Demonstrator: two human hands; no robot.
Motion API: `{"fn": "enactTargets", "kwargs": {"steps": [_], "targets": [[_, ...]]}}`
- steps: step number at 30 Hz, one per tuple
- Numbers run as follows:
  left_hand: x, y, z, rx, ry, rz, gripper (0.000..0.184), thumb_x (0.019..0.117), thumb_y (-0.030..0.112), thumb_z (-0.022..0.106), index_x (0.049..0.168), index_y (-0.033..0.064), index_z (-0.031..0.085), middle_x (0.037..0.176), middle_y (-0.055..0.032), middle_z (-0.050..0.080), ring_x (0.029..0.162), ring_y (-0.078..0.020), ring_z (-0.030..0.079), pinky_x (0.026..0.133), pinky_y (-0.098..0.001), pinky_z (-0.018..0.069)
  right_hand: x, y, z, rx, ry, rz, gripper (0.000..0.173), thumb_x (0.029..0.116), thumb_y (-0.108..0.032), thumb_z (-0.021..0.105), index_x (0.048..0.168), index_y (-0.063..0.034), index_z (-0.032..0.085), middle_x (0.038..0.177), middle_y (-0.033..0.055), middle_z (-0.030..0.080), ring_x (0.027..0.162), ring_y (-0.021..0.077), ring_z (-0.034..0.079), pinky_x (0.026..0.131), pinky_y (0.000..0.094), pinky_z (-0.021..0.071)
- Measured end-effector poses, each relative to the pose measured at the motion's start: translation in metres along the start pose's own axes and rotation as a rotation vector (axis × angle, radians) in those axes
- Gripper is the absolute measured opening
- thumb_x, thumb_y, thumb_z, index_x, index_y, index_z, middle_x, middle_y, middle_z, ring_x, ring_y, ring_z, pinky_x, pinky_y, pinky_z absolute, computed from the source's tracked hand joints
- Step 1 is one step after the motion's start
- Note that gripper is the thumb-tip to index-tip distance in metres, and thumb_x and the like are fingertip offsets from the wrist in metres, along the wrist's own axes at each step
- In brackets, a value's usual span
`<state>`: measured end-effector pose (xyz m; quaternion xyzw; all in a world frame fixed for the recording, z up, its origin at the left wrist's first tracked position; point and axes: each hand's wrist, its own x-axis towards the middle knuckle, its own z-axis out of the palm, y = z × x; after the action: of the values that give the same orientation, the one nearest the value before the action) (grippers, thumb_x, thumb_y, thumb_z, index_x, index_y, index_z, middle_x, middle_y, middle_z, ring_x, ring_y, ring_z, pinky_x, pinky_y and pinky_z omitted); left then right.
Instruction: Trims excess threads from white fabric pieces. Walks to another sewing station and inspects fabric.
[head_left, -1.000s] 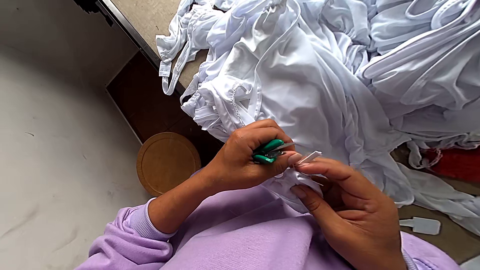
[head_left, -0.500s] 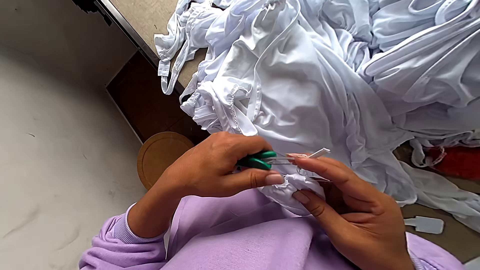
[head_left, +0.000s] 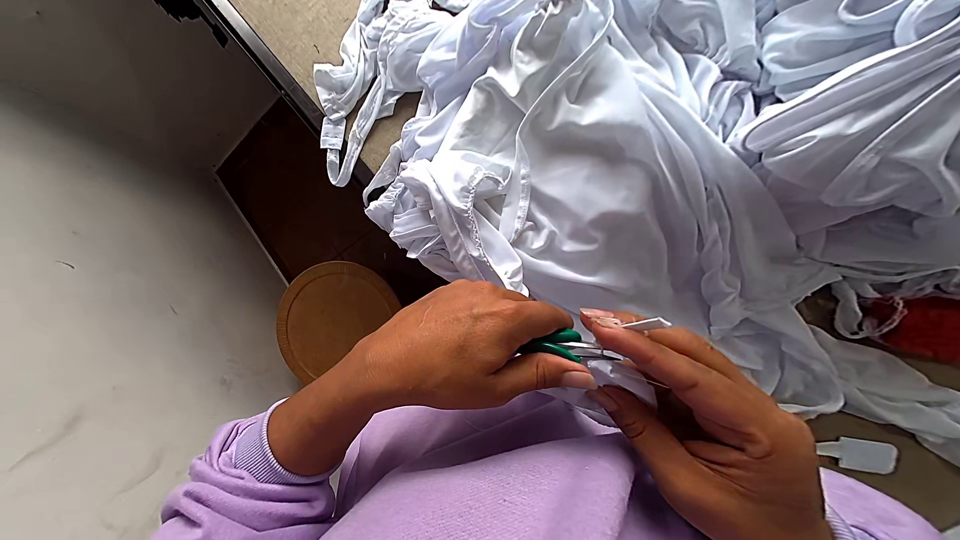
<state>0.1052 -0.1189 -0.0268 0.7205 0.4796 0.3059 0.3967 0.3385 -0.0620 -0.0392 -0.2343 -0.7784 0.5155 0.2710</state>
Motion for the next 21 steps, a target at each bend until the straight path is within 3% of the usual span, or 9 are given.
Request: {"fn": "enactTargets", "kwargs": {"steps": [4,8,11,13,16,21], "targets": [[0.002,0.002,0.001,-0.018,0.069,0.024,0.026,0.1004,0.025,0.062,0.093,0.0027,0.071,0.067,0.0016,0.06,0.061,-0.0056,0.055,0.055,-0.0237,0.0428,0.002,0.0,0.001,-0.032,0.0,0.009,0.041,0.1005,-0.017,0.063,0.141,-0.0204,0.061,0.139,-0.0072,0.06,0.126,0.0059,0.058,0.103,0.0214,0.0528],[-0.003,-0.003,0.009,-0.011,0.327,-0.018,0.024,0.0965,0.022,0.069,0.1,-0.0016,0.067,0.079,-0.0027,0.063,0.069,-0.0049,0.058,0.063,-0.02,0.0494,0.004,-0.002,0.004,0.013,0.155,0.156,0.049,0.0955,-0.016,0.068,0.144,-0.014,0.058,0.138,-0.0039,0.058,0.112,0.0022,0.064,0.089,0.0164,0.057],[-0.001,0.005,0.028,-0.141,0.51,-0.003,0.026,0.0888,0.021,0.076,0.084,0.001,0.06,0.072,-0.0013,0.054,0.064,-0.0027,0.05,0.055,-0.0156,0.0414,0.009,-0.006,0.009,0.304,0.146,0.242,0.048,0.1029,-0.028,0.061,0.148,-0.015,0.053,0.142,-0.0038,0.056,0.119,0.0066,0.061,0.096,0.0217,0.0554],[0.002,0.013,0.04,-0.157,0.513,0.005,0.026,0.085,0.021,0.079,0.084,-0.0005,0.063,0.074,-0.0038,0.058,0.068,-0.0054,0.055,0.058,-0.0179,0.0461,0.013,-0.01,0.013,0.532,0.103,0.288,0.045,0.1083,-0.034,0.049,0.148,-0.013,0.052,0.142,-0.0019,0.058,0.123,0.0087,0.06,0.101,0.0246,0.0535],[0.008,0.014,0.049,-0.036,0.548,-0.03,0.033,0.0822,0.025,0.082,0.093,-0.0017,0.065,0.081,-0.0064,0.063,0.073,-0.0089,0.061,0.062,-0.0211,0.0514,0.017,-0.014,0.014,0.739,0.098,0.322,0.043,0.1099,-0.03,0.043,0.147,-0.0106,0.054,0.141,0.0011,0.06,0.121,0.0098,0.063,0.098,0.0253,0.0558],[0.006,0.009,0.051,-0.028,0.552,-0.029,0.008,0.0832,0.002,0.071,0.09,-0.0011,0.069,0.078,-0.0049,0.061,0.07,-0.0091,0.059,0.059,-0.0212,0.0491,0.014,-0.01,0.013,0.626,0.166,0.296,0.041,0.1045,-0.021,0.057,0.144,-0.0103,0.058,0.14,0.0018,0.061,0.113,0.0109,0.067,0.095,0.0271,0.0583]]}}
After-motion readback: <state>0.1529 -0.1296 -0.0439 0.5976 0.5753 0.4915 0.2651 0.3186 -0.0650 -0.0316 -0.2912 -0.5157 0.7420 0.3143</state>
